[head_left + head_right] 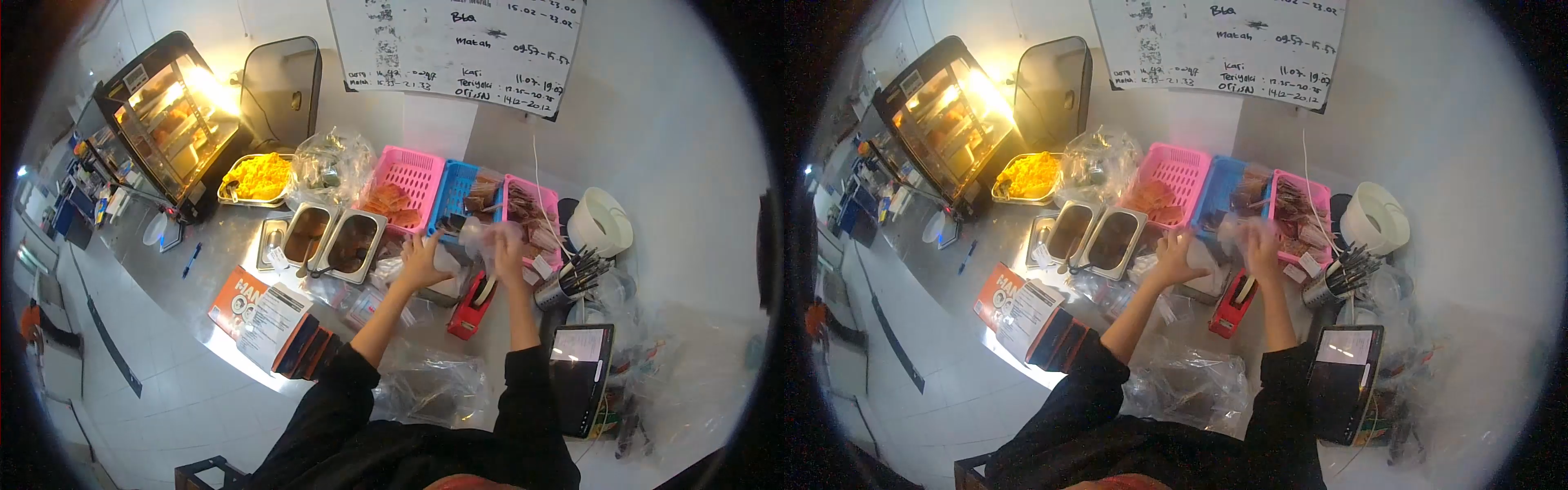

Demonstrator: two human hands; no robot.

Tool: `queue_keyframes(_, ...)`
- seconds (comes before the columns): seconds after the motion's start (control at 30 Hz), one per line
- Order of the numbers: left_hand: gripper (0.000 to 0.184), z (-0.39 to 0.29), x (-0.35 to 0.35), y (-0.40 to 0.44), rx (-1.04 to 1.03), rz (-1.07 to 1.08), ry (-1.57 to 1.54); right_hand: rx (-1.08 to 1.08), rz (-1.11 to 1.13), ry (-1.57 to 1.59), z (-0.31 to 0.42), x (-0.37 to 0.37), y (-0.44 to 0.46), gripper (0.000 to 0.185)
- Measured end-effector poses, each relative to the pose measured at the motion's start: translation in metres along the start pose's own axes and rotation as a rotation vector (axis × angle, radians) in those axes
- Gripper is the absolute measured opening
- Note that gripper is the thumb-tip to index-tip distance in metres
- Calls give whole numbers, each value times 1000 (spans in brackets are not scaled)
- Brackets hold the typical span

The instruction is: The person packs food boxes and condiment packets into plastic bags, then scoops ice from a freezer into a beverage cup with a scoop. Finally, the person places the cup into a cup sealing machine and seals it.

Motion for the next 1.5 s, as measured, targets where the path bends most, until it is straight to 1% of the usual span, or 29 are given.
queue_keyframes(0.07,33,-27,26,15,-174,-91,-138,129,153,63,3,-11,-4,25)
queue_keyframes(0.1,35,-33,32,24,-306,-142,-179,56,313,197,28,-13,2,21)
queue_keyframes(0.2,33,-4,36,57,-295,-280,-228,173,-106,288,73,-18,9,29)
queue_keyframes(0.23,29,-1,57,61,-222,-316,-124,195,-131,122,66,-13,9,39)
queue_keyframes(0.33,21,-5,107,57,-64,-320,105,128,100,-175,38,-25,-14,40)
queue_keyframes(0.37,19,-7,112,53,-18,-302,165,45,154,-131,30,-30,-23,37)
queue_keyframes(0.43,19,3,96,49,125,27,246,-119,262,-47,17,-38,-37,32)
queue_keyframes(0.47,19,11,84,46,198,190,282,-101,231,-79,2,-42,-41,28)
queue_keyframes(0.5,20,24,63,39,87,183,270,-78,202,-111,-15,-46,-44,23)
queue_keyframes(0.6,22,11,39,27,91,365,202,-56,139,-99,-21,-51,-44,12)
queue_keyframes(0.63,23,7,31,23,7,320,165,-57,122,-78,-17,-52,-43,11)
queue_keyframes(0.7,25,2,12,16,-158,231,88,94,151,-150,-6,-49,-38,12)
queue_keyframes(0.73,28,7,-8,12,-88,321,173,169,167,-185,0,-48,-36,13)
queue_keyframes(0.83,35,25,-41,6,47,489,340,174,-306,107,10,-28,-22,17)
queue_keyframes(0.9,39,36,-41,-2,45,490,329,153,-410,186,28,-3,-12,16)
queue_keyframes(0.93,38,32,-28,0,7,327,98,139,-464,225,42,7,-9,16)
queue_keyframes(0.97,37,29,-15,3,-32,161,-131,96,-328,228,52,7,-6,16)
queue_keyframes(1.03,35,6,18,13,-154,37,-357,12,-56,232,71,0,-2,16)
queue_keyframes(1.1,32,-28,54,27,-311,121,-354,90,87,427,99,-15,2,14)
queue_keyframes(1.13,30,-35,70,33,-247,65,-227,132,164,526,107,-21,4,14)
queue_keyframes(1.17,28,-39,87,39,-182,6,-99,66,89,758,104,-23,8,18)
queue_keyframes(1.2,26,-36,99,47,-118,-54,32,78,13,685,99,-25,11,23)
queue_keyframes(1.23,17,-26,110,53,-224,-299,85,94,-64,613,86,-27,14,28)
queue_keyframes(1.27,16,-17,116,51,-150,-334,129,109,-144,540,68,-28,15,34)
queue_keyframes(1.3,20,-10,117,48,-100,-346,218,39,32,99,22,-36,2,41)
queue_keyframes(1.33,23,-1,113,46,-52,-356,307,45,186,-44,19,-46,-11,41)
queue_keyframes(1.37,26,3,105,45,25,-180,316,51,337,-193,18,-55,-23,42)
queue_keyframes(1.43,30,9,79,40,176,179,321,-114,348,-249,-11,-70,-40,36)
queue_keyframes(1.5,33,19,38,29,-25,329,196,-184,276,-100,-30,-77,-44,29)
Point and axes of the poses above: each hand's wrist, its own y-axis towards the middle knuckle, its own x-axis out of the back of the hand, z = x × y, the point moved 2 cm from there along y, towards the middle knuckle, and after that the axes turned 6 degrees about x, right-handed, at the moved point
